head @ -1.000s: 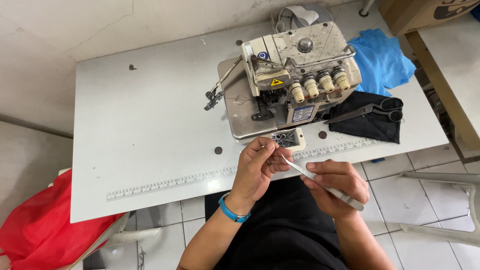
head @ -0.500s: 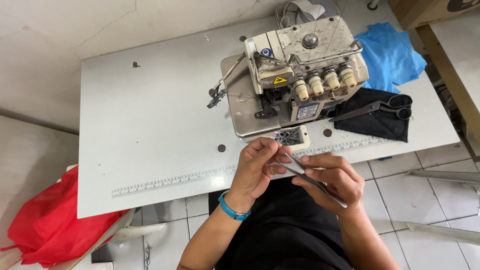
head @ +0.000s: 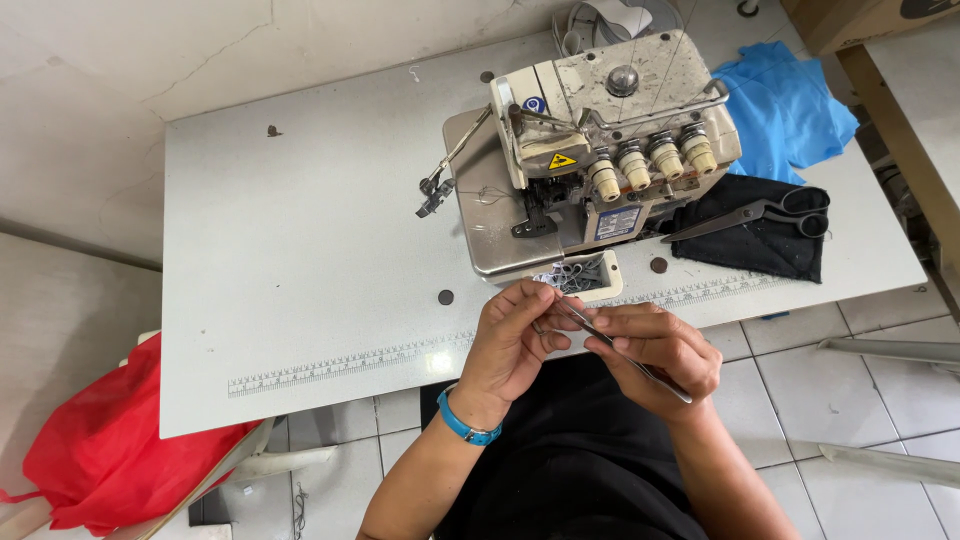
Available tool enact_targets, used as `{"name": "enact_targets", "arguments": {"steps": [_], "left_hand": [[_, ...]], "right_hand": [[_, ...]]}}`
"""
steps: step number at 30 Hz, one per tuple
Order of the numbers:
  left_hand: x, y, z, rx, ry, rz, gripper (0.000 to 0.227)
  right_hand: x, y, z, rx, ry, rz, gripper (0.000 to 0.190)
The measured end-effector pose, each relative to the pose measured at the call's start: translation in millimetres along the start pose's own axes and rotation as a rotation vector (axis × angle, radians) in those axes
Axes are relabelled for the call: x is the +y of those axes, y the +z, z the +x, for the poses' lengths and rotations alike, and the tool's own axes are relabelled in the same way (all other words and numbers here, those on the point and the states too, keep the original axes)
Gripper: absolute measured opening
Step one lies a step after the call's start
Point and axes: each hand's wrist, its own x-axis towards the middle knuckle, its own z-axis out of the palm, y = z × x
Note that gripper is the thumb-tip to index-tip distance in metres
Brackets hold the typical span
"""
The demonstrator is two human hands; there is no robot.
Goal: Threading an overlock sewing machine using a small tool, followed by walking across the factory floor to gather fabric into a bag.
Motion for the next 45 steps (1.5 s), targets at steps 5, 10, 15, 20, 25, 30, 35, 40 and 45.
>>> {"name": "enact_targets", "arguments": {"steps": [5,10,15,20,25,30,35,40,45], "left_hand": [[-4,-8,0,0.012,-0.01,-0.014,0.014],[-1,-6,-2,0.019,-0.013,-0.01,0.014],[12,-1,-7,0.047,0.006,0.044,0.031],[18,-2,-6,0.07,0.057,0.138,0.03],[29,5,-3,0.06,0.143,0.299,0.031],[61,-14,38,0.166,0.705,1.272,0.024],[74,-13,87,0.137,0.423,1.134,0.023],[64,-23,142,0.196,0.016,0.95,0.026],[59,-35,172,0.213,-0.008,1.051,0.018]], "right_hand": [[-3,3,3,-0.001,0.01,-0.019,0.021],[-3,6,1,0.011,0.007,-0.012,0.021],[3,5,-8,0.058,0.005,-0.047,0.022],[5,7,-8,0.065,0.002,-0.048,0.021],[9,10,-10,0.081,0.031,-0.058,0.023],[37,18,-21,0.155,0.062,-0.053,0.025],[69,41,-24,0.222,0.102,-0.093,0.027],[106,68,-29,0.285,0.122,-0.176,0.024],[114,78,-29,0.353,0.103,-0.252,0.027]]}}
